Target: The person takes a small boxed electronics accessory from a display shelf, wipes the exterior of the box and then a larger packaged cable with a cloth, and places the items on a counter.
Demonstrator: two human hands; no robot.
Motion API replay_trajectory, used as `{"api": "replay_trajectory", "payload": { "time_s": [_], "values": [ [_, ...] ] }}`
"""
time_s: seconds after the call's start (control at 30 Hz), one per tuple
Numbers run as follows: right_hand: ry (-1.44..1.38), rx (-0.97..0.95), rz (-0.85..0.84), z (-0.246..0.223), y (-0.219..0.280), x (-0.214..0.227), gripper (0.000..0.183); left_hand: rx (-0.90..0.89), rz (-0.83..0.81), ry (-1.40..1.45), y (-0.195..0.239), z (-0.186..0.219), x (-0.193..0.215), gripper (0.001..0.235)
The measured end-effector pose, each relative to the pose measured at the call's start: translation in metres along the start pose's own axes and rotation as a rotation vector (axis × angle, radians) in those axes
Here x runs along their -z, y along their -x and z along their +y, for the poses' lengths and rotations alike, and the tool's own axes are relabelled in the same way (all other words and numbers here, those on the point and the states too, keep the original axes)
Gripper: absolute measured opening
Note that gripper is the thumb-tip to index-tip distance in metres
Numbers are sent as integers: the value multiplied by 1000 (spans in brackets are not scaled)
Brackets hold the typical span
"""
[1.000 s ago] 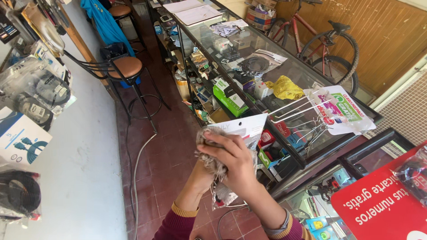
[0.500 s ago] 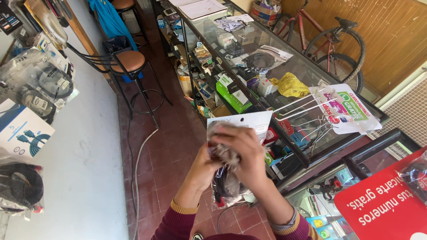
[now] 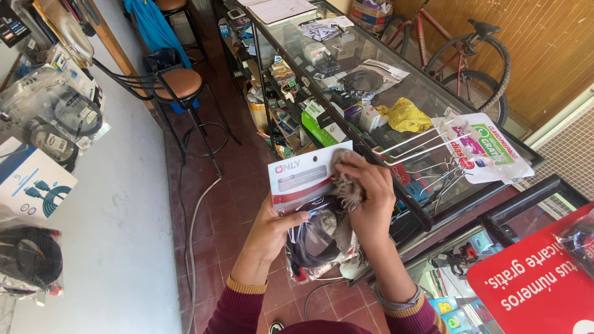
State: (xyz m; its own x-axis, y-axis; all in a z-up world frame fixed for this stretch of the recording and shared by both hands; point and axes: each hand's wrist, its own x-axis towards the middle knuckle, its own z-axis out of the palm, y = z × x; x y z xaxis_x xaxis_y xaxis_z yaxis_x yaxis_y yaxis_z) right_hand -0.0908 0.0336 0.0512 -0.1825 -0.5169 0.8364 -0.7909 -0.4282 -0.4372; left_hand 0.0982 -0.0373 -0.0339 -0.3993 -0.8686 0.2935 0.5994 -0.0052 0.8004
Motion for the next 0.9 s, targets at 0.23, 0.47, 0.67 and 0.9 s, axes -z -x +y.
{"api": "replay_trajectory", "payload": {
  "time_s": [0.23,0.47,0.67,0.9],
  "values": [
    [-54,-17,-19,-31,5,-19,25,21,-67,-104,-5,-17,8,76],
    [-28,-88,15,-23,-10,-5,35,14,-51,-172,-3,-1,1,76],
    [-1,-144,69,3,-22,6,29,45,-87,-69,-1,18,1,88],
    [92,20,-56,-26,20,-2,28,38,-36,-11,-11,2,10,77]
  ]
}}
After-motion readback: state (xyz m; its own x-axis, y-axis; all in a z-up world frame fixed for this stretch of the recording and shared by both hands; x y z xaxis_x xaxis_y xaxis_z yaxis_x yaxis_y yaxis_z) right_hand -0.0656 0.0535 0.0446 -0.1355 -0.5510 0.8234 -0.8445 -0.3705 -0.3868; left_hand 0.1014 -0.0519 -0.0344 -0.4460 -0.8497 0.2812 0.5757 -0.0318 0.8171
